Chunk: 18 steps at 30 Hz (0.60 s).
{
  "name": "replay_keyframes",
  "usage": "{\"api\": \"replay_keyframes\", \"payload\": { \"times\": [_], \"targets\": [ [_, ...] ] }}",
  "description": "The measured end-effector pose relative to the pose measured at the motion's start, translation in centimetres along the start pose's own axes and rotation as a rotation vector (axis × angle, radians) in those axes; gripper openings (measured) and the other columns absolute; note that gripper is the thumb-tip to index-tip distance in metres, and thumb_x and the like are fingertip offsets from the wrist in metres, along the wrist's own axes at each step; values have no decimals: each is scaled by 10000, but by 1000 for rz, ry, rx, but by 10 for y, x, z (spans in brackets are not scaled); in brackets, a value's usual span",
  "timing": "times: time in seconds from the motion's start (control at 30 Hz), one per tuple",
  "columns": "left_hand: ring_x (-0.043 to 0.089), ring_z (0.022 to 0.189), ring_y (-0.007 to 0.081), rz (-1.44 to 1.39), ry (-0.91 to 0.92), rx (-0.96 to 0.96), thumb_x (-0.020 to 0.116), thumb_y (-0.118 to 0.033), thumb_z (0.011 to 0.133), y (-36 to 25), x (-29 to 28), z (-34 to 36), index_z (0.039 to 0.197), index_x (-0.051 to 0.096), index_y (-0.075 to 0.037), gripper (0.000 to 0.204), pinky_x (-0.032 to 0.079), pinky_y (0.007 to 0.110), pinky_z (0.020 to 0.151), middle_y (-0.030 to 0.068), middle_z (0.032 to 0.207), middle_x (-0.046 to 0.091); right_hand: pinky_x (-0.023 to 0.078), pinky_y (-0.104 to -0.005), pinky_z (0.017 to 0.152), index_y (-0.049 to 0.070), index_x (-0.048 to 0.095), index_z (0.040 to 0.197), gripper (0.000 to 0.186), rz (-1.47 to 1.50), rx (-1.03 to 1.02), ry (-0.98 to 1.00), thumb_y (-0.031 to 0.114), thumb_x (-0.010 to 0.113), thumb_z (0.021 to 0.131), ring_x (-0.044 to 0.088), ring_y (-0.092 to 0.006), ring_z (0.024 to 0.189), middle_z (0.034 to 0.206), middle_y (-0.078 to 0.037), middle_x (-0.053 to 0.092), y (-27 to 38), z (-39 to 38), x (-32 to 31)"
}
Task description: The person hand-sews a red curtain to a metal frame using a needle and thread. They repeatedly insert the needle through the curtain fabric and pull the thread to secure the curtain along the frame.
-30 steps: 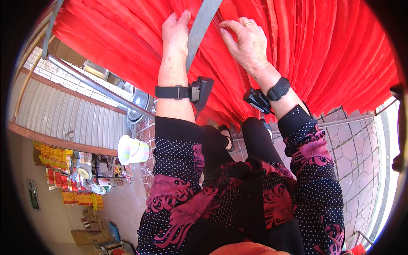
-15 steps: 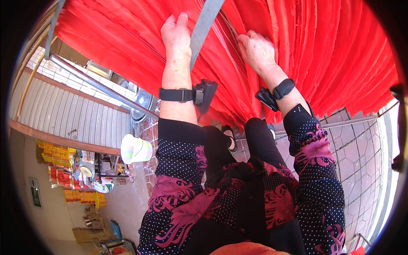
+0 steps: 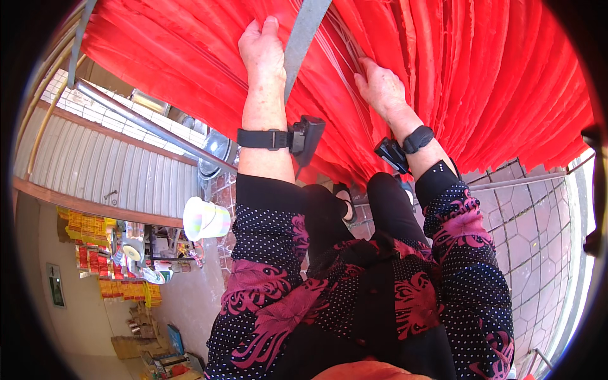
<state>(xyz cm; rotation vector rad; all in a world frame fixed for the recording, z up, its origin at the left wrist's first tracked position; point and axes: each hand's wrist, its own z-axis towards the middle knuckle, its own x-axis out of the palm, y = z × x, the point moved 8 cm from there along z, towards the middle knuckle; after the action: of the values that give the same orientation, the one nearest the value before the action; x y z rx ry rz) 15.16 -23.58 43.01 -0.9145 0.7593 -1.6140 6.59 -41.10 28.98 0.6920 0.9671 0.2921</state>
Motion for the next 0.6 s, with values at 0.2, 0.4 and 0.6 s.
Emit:
{"api": "replay_keyframes", "payload": {
  "times": [0.2, 0.4, 0.6],
  "targets": [
    [582, 861, 125, 0, 18, -18, 589, -94, 944, 4, -1, 0, 1143, 600, 92, 272, 477, 276, 773, 75, 1012, 660, 499, -442, 910, 96, 522, 1338, 487, 152, 52, 117, 315, 558, 904, 692, -341, 885, 1028, -235, 678, -5, 3, 5],
    [582, 856, 122, -8, 9, -1, 593, -92, 942, 5, -2, 4, 1141, 602, 89, 269, 476, 276, 768, 73, 1005, 661, 518, -396, 865, 69, 478, 1384, 507, 391, 122, 262, 261, 554, 921, 717, -255, 701, 1027, -216, 687, 7, 6, 19],
    [582, 854, 119, 22, 22, -12, 595, -88, 941, 5, 1, 3, 1136, 601, 96, 268, 476, 271, 764, 72, 1004, 661, 537, -360, 740, 47, 546, 1231, 353, 688, 61, 158, 195, 602, 915, 681, -226, 614, 848, -139, 690, 12, 9, 25]
  ]
}}
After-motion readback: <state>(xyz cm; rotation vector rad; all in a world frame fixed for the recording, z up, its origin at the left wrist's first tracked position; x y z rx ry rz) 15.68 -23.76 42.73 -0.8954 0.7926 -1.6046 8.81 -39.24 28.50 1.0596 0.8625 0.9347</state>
